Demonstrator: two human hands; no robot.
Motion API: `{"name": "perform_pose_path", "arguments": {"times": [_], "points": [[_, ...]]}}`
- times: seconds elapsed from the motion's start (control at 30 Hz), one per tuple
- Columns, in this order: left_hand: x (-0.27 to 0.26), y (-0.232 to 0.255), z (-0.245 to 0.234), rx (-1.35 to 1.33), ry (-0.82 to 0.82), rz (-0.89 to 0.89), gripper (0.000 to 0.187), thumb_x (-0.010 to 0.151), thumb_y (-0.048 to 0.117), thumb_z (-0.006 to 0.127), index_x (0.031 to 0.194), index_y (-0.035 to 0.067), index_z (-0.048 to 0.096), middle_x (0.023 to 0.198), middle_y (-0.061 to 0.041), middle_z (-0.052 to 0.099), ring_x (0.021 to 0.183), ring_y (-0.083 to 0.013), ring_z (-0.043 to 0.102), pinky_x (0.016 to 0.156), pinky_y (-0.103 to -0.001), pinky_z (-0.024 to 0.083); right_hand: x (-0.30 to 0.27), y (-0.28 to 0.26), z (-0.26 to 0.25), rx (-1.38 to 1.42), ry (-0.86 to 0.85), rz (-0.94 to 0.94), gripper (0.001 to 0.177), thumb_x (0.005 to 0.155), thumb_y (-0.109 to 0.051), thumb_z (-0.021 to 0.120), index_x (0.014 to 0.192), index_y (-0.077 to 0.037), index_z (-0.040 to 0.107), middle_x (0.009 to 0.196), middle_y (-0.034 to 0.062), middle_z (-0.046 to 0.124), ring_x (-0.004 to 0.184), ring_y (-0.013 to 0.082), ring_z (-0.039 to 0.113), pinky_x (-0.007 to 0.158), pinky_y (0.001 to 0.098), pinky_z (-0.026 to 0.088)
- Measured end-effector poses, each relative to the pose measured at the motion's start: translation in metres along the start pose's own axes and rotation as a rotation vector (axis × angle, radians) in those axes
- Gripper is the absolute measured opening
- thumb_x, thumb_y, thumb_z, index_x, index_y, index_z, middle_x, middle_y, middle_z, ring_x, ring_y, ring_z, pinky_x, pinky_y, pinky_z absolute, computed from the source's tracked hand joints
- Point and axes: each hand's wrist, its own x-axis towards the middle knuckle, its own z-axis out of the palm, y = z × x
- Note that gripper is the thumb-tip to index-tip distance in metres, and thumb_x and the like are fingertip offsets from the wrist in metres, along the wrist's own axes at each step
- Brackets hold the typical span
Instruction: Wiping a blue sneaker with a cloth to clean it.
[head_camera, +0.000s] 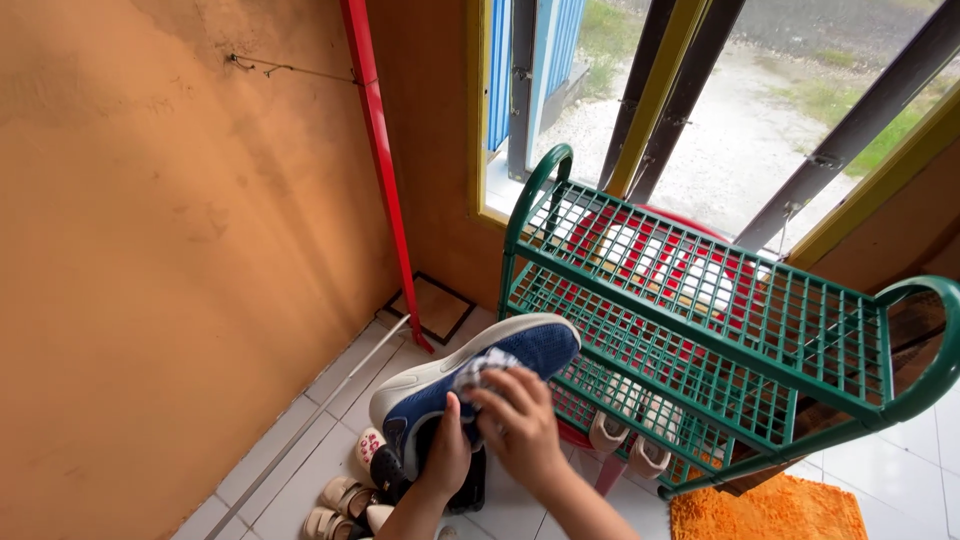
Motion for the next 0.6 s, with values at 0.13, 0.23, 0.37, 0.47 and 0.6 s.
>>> {"name": "perform_pose_path", "arguments": {"times": [0.13,0.23,0.37,0.47,0.6], "points": [[0.004,0.005,0.003,-0.532,-0.04,-0.131,0.076,0.099,0.052,0.033,0.149,-0.003,0.048,0.153,-0.021,0.054,0.143,-0.0297,0.049,0.122,-0.044,0.035,-0.002,0.034,-0.002,-0.285,0.044,-0.011,0.022,0.093,-0.023,0.07,0.114,-0.022,0.074,0.129,0.0058,0.067,0.118,0.0335,0.056,0.095,0.0481,0.045],[-0.003,0.028,0.005,-0.613,-0.057,-0.221,0.081,0.094,0.053,0.041,0.153,-0.003,0.043,0.15,-0.024,0.055,0.139,-0.0336,0.052,0.116,-0.044,0.041,0.019,0.03,-0.016,-0.277,0.043,0.047,0.027,0.095,-0.018,0.067,0.121,-0.018,0.073,0.13,0.0076,0.064,0.121,0.0343,0.054,0.1,0.0483,0.043],[-0.007,0.051,0.006,-0.579,0.067,-0.384,0.078,0.09,0.049,0.048,0.152,0.002,0.048,0.144,-0.019,0.06,0.13,-0.0321,0.057,0.104,-0.042,0.046,0.036,0.015,-0.024,-0.093,0.126,0.061,0.021,0.098,-0.005,0.061,0.115,-0.008,0.072,0.125,0.0139,0.065,0.112,0.0365,0.057,0.1,0.0517,0.048],[-0.014,0.058,0.008,-0.641,0.053,-0.393,0.075,0.094,0.051,0.045,0.151,0.002,0.049,0.143,-0.019,0.06,0.129,-0.0311,0.057,0.105,-0.041,0.045,0.019,0.003,-0.013,0.01,0.078,0.076,0.023,0.093,-0.001,0.065,0.114,-0.008,0.071,0.122,0.0132,0.068,0.11,0.0349,0.059,0.098,0.049,0.05],[-0.007,0.06,0.001,-0.713,0.074,-0.481,0.081,0.097,0.065,0.036,0.134,-0.003,0.06,0.13,-0.019,0.064,0.122,-0.0304,0.059,0.103,-0.04,0.046,-0.006,-0.026,0.008,0.18,0.022,0.03,0.028,0.09,0.001,0.061,0.113,-0.01,0.072,0.115,0.0118,0.071,0.105,0.0327,0.062,0.092,0.0481,0.051]]}}
